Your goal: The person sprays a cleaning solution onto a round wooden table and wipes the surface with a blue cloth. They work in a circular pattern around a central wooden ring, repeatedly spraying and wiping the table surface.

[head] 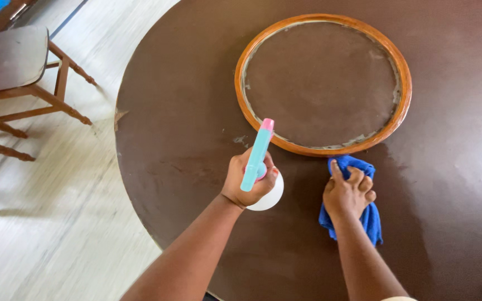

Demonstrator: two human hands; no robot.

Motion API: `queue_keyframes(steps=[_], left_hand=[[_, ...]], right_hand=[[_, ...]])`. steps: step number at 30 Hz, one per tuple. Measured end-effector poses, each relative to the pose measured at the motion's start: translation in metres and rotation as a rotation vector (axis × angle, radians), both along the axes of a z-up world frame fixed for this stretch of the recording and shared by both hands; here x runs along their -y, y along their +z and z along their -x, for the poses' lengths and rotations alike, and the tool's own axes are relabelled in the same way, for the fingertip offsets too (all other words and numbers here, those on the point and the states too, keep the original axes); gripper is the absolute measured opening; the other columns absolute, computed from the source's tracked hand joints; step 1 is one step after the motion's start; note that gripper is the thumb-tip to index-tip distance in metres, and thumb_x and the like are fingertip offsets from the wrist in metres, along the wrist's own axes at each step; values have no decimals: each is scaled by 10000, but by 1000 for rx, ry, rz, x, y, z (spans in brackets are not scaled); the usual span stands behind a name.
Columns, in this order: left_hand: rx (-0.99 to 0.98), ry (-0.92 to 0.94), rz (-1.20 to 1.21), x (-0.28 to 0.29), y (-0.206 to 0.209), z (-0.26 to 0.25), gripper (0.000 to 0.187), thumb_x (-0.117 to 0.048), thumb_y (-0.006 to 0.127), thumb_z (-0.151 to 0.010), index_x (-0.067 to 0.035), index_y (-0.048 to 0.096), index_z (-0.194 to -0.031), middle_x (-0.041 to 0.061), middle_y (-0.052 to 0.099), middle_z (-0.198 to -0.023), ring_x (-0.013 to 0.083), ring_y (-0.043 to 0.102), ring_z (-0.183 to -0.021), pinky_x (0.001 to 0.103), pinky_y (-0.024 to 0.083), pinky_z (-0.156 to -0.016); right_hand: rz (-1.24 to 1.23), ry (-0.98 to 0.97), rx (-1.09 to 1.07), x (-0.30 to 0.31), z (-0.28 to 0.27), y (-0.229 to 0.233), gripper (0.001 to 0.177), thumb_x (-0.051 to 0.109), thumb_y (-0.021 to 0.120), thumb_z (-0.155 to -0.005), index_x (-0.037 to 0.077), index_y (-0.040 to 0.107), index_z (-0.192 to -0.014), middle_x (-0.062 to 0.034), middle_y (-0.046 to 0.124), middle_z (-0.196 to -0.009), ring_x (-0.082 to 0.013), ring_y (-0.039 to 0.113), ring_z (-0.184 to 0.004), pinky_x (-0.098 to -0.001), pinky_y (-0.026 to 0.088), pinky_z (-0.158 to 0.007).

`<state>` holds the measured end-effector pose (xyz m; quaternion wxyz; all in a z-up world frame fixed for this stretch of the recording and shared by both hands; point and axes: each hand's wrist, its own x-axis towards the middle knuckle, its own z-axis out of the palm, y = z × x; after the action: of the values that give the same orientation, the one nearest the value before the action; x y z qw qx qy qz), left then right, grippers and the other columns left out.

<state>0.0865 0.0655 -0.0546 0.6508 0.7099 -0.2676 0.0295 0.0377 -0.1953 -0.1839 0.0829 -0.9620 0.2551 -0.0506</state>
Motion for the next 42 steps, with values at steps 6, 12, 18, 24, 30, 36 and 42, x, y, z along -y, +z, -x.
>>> queue_keyframes(steps=[6,12,18,24,30,36,42], left_hand=[[-83,29,-1,-65,-4,-30,251,-260,742,-878,-36,632,-907,39,676,-762,113,659,-703,278,534,-662],[-61,46,38,-86,-7,-45,317,-302,773,-876,-27,620,-920,24,640,-802,107,629,-731,274,518,-672],[-18,94,-72,-88,-5,-44,334,-358,763,-887,-55,623,-890,18,643,-757,112,628,-703,270,517,-657],[-20,112,-60,-86,-1,-42,336,-377,738,-866,-59,633,-884,36,671,-740,133,654,-666,283,536,-649],[24,92,-28,-85,-2,-44,389,-419,760,-881,-52,632,-892,49,687,-800,145,614,-671,296,540,-687],[14,77,-33,-87,-5,-54,450,-485,762,-874,-56,634,-914,46,690,-781,138,672,-729,288,557,-702],[34,66,-66,-87,-9,-55,522,-552,746,-875,-47,625,-925,37,668,-757,129,668,-718,278,554,-697]], right_hand=[[-6,35,6,-71,-23,4,506,355,574,-950,442,552,-1448,-43,413,-1491,-352,266,-1395,-599,234,-1076],[2,164,14,-113,-37,15,499,347,590,-938,442,563,-1427,-18,437,-1476,-322,299,-1393,-571,242,-1099],[54,423,-38,-147,2,28,539,306,592,-908,429,549,-1431,-14,478,-1420,-285,362,-1343,-512,279,-1091],[43,525,-21,-165,58,27,562,282,582,-901,442,559,-1439,-40,466,-1439,-319,359,-1333,-556,264,-1104],[84,454,2,-132,94,17,529,302,567,-912,489,532,-1405,-17,452,-1441,-313,363,-1367,-551,266,-1162],[149,137,-91,-70,110,4,465,401,467,-979,535,505,-1422,-9,407,-1529,-287,302,-1442,-508,225,-1186],[149,-84,-59,-60,112,-9,469,414,458,-993,530,489,-1446,40,394,-1588,-268,264,-1511,-491,203,-1221]])
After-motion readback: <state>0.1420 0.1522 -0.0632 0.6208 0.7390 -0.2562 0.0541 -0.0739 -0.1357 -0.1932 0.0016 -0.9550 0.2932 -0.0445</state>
